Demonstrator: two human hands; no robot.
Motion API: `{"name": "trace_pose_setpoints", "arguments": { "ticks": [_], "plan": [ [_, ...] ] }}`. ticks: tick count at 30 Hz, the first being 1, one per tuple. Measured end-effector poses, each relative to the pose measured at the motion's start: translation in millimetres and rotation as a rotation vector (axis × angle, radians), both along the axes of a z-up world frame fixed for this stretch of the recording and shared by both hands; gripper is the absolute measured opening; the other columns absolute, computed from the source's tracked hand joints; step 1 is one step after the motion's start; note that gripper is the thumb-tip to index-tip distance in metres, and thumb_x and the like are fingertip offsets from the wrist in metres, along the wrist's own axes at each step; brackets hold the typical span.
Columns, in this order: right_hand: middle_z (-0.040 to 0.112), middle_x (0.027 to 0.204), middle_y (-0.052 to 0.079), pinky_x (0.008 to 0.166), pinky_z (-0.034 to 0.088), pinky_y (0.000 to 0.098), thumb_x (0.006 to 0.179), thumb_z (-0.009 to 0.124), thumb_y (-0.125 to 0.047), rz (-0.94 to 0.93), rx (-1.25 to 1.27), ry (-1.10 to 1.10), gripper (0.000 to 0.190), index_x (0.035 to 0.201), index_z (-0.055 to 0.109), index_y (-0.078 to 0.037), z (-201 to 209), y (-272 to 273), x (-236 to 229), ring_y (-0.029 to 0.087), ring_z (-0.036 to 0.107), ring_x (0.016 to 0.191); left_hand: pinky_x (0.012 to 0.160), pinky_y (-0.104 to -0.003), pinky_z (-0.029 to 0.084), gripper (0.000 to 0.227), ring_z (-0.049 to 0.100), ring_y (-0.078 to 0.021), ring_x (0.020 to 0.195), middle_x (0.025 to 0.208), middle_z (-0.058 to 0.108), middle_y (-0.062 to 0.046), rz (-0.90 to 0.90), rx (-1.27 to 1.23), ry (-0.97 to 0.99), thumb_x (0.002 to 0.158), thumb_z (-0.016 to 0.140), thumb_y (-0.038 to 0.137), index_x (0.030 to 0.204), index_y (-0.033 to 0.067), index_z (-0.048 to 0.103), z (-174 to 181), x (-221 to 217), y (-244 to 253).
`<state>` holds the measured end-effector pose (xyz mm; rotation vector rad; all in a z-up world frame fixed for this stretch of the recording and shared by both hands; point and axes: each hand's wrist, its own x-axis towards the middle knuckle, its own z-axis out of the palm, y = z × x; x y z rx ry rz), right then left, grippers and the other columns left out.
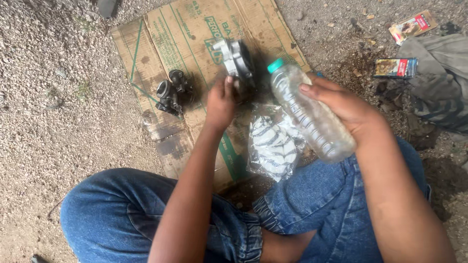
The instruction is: The person cleans motorcycle carburetor components by hand using a green cloth and liquid from a plastic bottle.
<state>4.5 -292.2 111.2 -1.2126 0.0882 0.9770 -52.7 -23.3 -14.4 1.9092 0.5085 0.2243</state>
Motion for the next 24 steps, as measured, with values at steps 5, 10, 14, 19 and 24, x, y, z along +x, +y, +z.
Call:
{"name": "trace_pose_setpoints", "arguments": {
  "ticks": [5,10,14,19,24],
  "plan": [
    [0.069,0.130,0.018,0.079,0.062,0.0361,0.086,0.076,-0.027,0.143,-0.086,-0.021,0.075,0.154,0.052,-0.006,-4,22,-10,0.021,0.073,0.101,0.083,-0.041,0.053,0.051,0.065,-0.0289,0.088,0.094,0.071,-0.020,-0.085,-0.125,-0.099,0.108,0.046,0.045,0.116,-0.0002,0.067,-18,-3,-2],
    [0.072,0.128,0.017,0.066,0.062,0.0414,0.079,0.072,-0.035,0.231,-0.429,0.042,0.082,0.155,0.043,-0.022,14,39,-18,0.027,0.074,0.091,0.086,-0.038,0.050,0.045,0.062,-0.0213,0.096,0.103,0.067,-0.015,-0.084,-0.064,-0.111,0.108,0.050,0.041,0.119,-0.0006,0.062,-22,-12,-8],
    [0.069,0.131,0.020,0.067,0.063,0.0456,0.080,0.072,-0.037,0.235,-0.571,0.037,0.085,0.156,0.037,-0.022,17,41,-16,0.030,0.074,0.094,0.082,-0.036,0.052,0.041,0.061,-0.0215,0.088,0.094,0.066,-0.013,-0.069,-0.237,-0.013,0.107,0.047,0.038,0.112,-0.0001,0.059,-19,-12,-9],
    [0.066,0.137,0.021,0.071,0.063,0.0436,0.081,0.074,-0.039,0.268,-0.563,-0.025,0.091,0.158,0.032,-0.018,5,42,-12,0.028,0.075,0.101,0.091,-0.033,0.049,0.030,0.059,-0.0184,0.099,0.107,0.065,-0.008,-0.079,-0.322,-0.215,0.105,0.050,0.025,0.121,-0.0003,0.052,-26,-3,-10],
    [0.067,0.134,0.022,0.072,0.063,0.0433,0.081,0.074,-0.039,0.255,-0.548,0.011,0.089,0.157,0.033,-0.016,2,46,-11,0.027,0.075,0.102,0.082,-0.030,0.050,0.016,0.060,-0.0152,0.089,0.097,0.067,-0.005,-0.159,-0.539,-0.123,0.096,0.056,0.010,0.106,0.0016,0.064,-23,5,7]
  ]
}}
